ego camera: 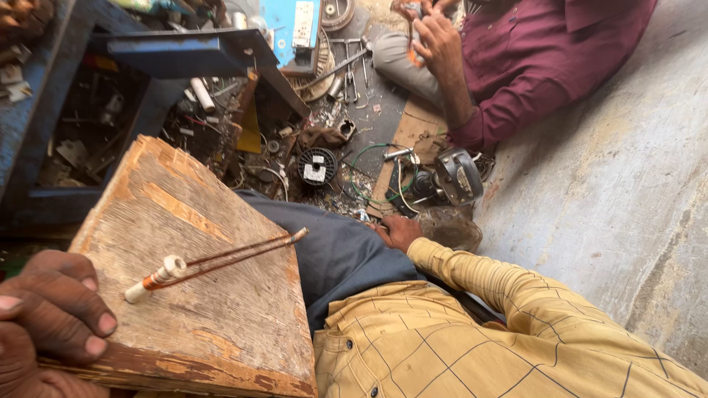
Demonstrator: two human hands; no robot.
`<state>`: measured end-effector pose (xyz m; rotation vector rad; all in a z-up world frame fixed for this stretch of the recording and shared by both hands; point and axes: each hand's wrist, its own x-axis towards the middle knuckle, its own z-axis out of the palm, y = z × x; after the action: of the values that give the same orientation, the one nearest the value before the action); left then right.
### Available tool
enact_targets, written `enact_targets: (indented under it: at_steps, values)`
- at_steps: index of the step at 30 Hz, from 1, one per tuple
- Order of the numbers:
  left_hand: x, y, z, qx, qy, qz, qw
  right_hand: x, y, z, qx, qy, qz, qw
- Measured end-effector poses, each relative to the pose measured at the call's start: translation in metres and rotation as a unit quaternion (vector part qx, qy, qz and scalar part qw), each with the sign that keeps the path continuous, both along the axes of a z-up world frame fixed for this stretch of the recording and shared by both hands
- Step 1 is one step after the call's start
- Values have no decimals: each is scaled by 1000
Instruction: The person winds copper wire around a small cylindrical core mounted on a wooden board. They repeatedly wrap the wire by hand, occasionally pausing to adjust the coil or the board.
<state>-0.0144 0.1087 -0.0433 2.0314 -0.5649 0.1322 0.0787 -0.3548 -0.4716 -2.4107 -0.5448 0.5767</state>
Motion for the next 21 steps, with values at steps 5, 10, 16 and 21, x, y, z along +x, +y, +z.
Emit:
enact_targets:
  at_steps: [5,10,16,21]
  values:
    - [31,-28,29,19,-2,-33,999,4,3,9,-20,-9,6,1000]
    - [18,-109,73,-2,39,194,980,6,5,17,-9,-24,13,1000]
    - [15,-156,58,-147,-43,323,934,9,7,33,1,-40,-2,999]
    - [27,-165,59,-177,-71,338,922,11,8,37,-12,-37,2,999]
